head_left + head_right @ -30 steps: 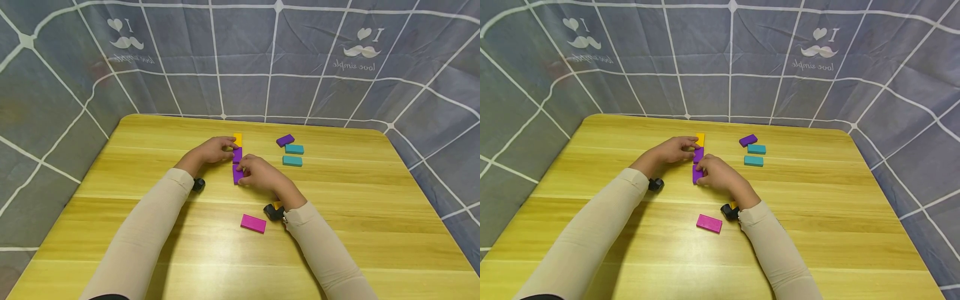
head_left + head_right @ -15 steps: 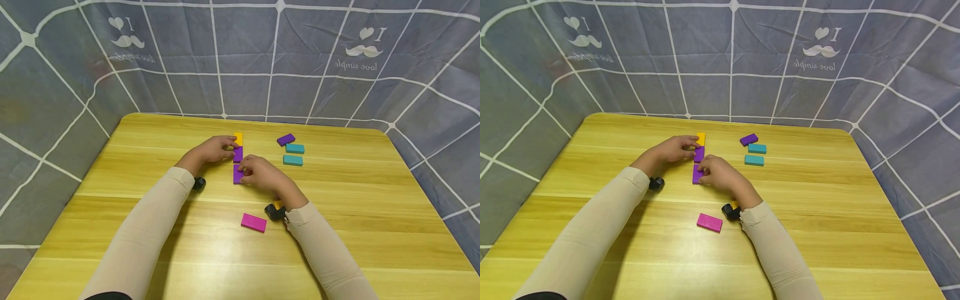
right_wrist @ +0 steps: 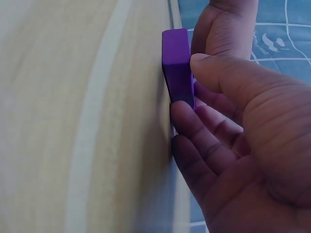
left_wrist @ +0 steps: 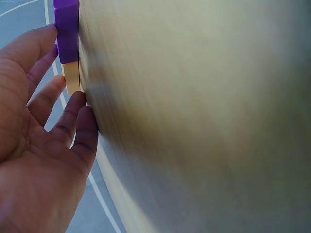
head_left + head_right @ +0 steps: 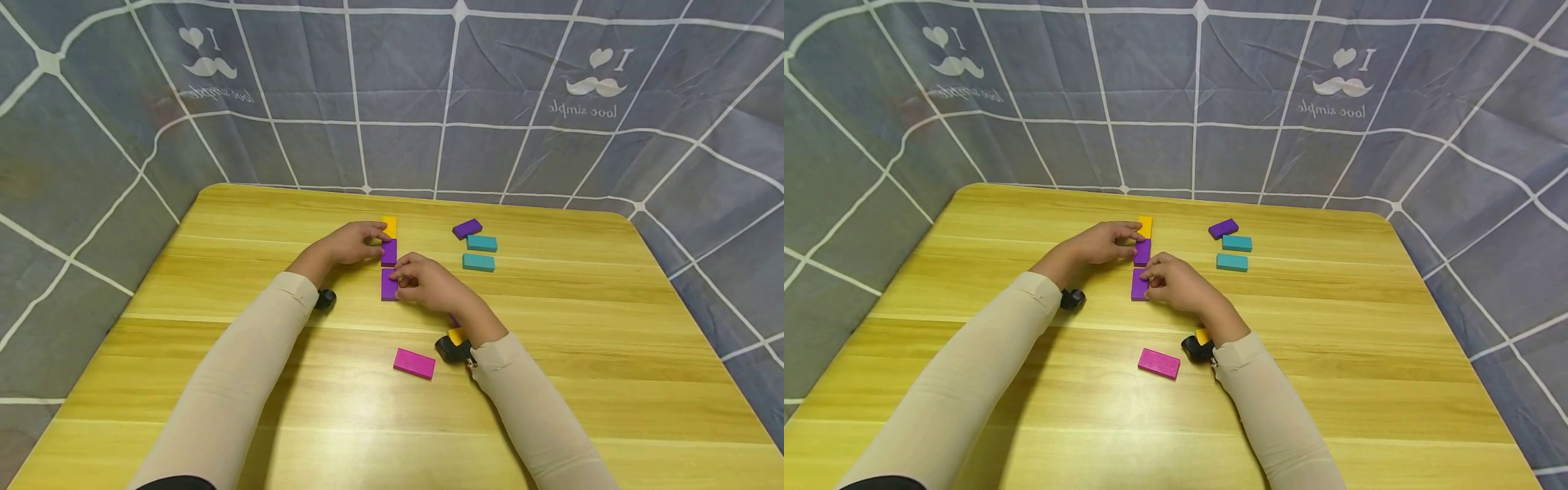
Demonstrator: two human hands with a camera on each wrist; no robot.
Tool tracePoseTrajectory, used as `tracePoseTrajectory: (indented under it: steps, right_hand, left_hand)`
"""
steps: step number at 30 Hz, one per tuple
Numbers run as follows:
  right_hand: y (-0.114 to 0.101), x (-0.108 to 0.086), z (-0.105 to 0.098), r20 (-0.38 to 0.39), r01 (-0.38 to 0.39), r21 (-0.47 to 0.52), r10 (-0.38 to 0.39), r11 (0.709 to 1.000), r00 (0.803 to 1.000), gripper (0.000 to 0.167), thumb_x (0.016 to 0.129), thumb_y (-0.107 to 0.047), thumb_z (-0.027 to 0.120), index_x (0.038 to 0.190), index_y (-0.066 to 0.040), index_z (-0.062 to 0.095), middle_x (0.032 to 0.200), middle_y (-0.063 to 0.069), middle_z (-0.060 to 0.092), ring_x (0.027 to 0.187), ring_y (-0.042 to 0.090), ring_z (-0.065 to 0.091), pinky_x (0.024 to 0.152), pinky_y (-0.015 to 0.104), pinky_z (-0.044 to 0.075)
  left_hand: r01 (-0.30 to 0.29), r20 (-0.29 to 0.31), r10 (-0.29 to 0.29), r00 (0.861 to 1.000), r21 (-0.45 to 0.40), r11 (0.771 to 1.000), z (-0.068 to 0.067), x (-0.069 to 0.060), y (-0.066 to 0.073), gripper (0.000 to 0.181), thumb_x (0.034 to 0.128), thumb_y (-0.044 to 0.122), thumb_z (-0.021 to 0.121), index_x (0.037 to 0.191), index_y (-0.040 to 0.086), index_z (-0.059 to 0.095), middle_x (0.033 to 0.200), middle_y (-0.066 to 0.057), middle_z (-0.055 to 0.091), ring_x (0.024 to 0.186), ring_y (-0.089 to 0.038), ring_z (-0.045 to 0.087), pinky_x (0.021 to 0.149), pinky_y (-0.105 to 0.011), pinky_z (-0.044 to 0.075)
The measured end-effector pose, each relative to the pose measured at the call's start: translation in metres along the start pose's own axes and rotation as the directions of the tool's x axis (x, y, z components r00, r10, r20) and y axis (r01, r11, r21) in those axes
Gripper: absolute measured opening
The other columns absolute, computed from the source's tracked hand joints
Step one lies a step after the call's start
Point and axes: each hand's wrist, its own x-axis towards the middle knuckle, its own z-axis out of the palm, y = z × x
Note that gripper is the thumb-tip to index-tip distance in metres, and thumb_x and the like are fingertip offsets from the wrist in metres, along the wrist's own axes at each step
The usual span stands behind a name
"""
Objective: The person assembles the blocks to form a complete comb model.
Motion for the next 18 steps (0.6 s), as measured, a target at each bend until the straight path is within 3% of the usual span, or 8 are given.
tracePoseTrajectory:
  steps: [18]
  right_hand:
    - [0.0020,0.0033,0.0020,-0.034,0.020,-0.054,-0.022,0.998,0.999,0.031,0.092,-0.011,0.071,0.122,-0.001,0.069,0.123,0.006,0.055,0.093,0.014,0.058,0.086,0.028,0.050]
  left_hand:
    - [-0.005,0.010,0.005,1.000,0.003,1.000,-0.0016,-0.0009,0.0018,0.039,0.0975,0.015,0.063,0.135,0.006,0.062,0.158,-0.010,0.036,0.147,-0.030,0.026,0.119,-0.043,0.020]
